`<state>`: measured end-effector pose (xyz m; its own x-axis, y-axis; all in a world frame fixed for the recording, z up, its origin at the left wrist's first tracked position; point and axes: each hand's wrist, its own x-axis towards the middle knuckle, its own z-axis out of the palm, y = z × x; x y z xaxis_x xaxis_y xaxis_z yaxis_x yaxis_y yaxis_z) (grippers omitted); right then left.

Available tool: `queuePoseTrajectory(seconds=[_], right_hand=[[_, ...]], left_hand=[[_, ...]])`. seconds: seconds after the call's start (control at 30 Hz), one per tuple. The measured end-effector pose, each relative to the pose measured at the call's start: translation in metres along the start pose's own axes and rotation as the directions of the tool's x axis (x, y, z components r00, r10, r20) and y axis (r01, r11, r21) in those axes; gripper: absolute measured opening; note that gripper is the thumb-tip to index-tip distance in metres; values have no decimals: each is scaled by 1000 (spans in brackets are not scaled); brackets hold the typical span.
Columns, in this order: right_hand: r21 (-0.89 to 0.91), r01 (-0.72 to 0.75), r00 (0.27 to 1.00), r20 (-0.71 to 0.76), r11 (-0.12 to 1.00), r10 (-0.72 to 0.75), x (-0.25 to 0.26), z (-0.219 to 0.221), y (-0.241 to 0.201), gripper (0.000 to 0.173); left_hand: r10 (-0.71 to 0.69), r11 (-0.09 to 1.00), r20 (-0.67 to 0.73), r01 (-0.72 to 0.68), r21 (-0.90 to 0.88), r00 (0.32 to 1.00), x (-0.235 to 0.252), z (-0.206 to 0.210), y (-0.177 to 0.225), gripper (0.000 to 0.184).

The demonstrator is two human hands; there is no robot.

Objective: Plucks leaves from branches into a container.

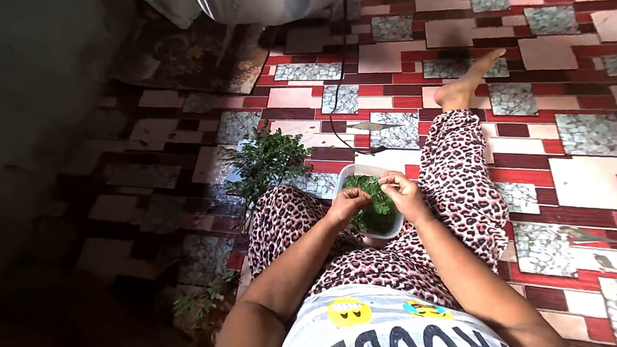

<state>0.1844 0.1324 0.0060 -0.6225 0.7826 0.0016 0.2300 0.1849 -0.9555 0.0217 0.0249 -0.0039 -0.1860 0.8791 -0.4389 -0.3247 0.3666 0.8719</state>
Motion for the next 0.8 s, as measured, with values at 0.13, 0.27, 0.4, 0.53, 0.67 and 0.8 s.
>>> queuePoseTrajectory(seconds=[0.13, 0.27, 0.4, 0.53, 0.67, 0.8], right_hand=[[-75, 31, 994, 104, 997, -23, -1, 2, -1, 12], [-64, -25, 993, 116, 998, 32, -1, 5, 2, 6], [18, -84, 992, 95, 996, 81, -2, 8, 2, 24], [32, -52, 991, 121, 998, 48, 0, 6, 7, 28], [-19, -110, 978, 176, 994, 112, 0, 4, 9, 14], [32, -145, 982, 126, 989, 140, -1, 9, 7, 7]], left_hand=[[61, 994, 18, -62, 90, 998, -2, 2, 0, 9], [90, 991, 28, -92, 98, 996, -3, 2, 0, 11], [109, 985, 44, -114, 130, 993, -1, 2, -3, 11], [138, 975, 63, -147, 168, 988, -1, 2, -4, 11], [165, 968, 75, -176, 179, 983, 0, 1, -5, 13], [186, 959, 76, -198, 203, 979, 2, 2, -7, 17]])
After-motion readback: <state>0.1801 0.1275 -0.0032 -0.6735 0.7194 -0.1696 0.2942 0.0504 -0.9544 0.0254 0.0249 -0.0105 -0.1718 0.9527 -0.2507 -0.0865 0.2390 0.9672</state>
